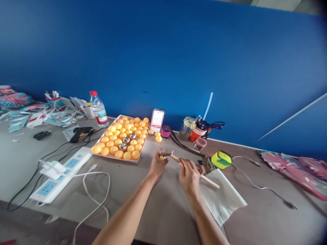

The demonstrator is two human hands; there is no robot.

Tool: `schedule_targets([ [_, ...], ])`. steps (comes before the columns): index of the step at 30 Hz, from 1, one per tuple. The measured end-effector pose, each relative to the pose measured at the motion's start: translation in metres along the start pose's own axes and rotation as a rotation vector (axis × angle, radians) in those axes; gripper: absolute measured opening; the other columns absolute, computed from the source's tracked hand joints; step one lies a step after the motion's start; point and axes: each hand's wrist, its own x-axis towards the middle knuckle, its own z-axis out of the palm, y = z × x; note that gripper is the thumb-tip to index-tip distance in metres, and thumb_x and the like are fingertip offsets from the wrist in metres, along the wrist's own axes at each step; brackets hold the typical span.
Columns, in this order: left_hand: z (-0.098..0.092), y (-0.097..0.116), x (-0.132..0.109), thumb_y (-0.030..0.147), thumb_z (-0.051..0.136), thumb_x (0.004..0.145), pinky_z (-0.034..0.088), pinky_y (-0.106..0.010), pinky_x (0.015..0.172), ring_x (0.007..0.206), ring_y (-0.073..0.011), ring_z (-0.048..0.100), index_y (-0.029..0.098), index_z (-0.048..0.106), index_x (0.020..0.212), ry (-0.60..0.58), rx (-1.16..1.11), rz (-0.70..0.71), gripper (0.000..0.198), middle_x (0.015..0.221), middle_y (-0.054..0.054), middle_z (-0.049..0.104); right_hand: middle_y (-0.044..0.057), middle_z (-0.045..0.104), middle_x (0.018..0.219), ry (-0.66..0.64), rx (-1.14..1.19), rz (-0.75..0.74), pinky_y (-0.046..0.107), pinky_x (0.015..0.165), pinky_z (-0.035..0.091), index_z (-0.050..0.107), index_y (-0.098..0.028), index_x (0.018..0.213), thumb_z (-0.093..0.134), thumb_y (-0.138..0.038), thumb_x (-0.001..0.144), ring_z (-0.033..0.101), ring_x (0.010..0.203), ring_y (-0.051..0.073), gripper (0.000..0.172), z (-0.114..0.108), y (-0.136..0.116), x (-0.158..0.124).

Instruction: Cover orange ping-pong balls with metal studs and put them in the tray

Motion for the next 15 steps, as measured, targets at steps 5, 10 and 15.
schedule_targets([
  [5,-0.0023,0.0057,-0.0019,0.016,0.061,0.062,0.035,-0.021,0.059,0.060,-0.0101,0.045,0.018,0.053,0.086,0.026,0.061,-0.010,0.025,0.068,0.003,0.050,0.005,0.067,0.090,0.108,0.029,0.004,0.034,0.087,0.023,0.060,-0.020,0.101,0.042,-0.020,0.087,0.059,0.083,0.016,0.022,-0.0068,-0.0010,0.0025],
  [10,0.0012,0.0014,0.0010,0.018,0.059,0.063,0.035,-0.021,0.058,0.059,-0.0095,0.045,0.018,0.051,0.083,0.034,0.000,-0.002,0.021,0.068,0.004,0.050,0.003,0.067,0.083,-0.046,0.015,-0.023,0.033,0.084,0.024,0.061,-0.021,0.096,0.041,-0.019,0.087,0.058,0.078,0.015,0.022,-0.0001,0.0009,0.0009],
  [15,0.0020,-0.0029,0.0023,0.016,0.057,0.064,0.034,-0.020,0.057,0.059,-0.0085,0.043,0.017,0.051,0.079,0.013,-0.026,0.014,0.016,0.068,0.004,0.050,0.002,0.067,0.085,-0.058,0.007,-0.013,0.033,0.085,0.023,0.061,-0.021,0.094,0.042,-0.018,0.087,0.058,0.080,0.015,0.021,0.0022,-0.0012,-0.0008],
])
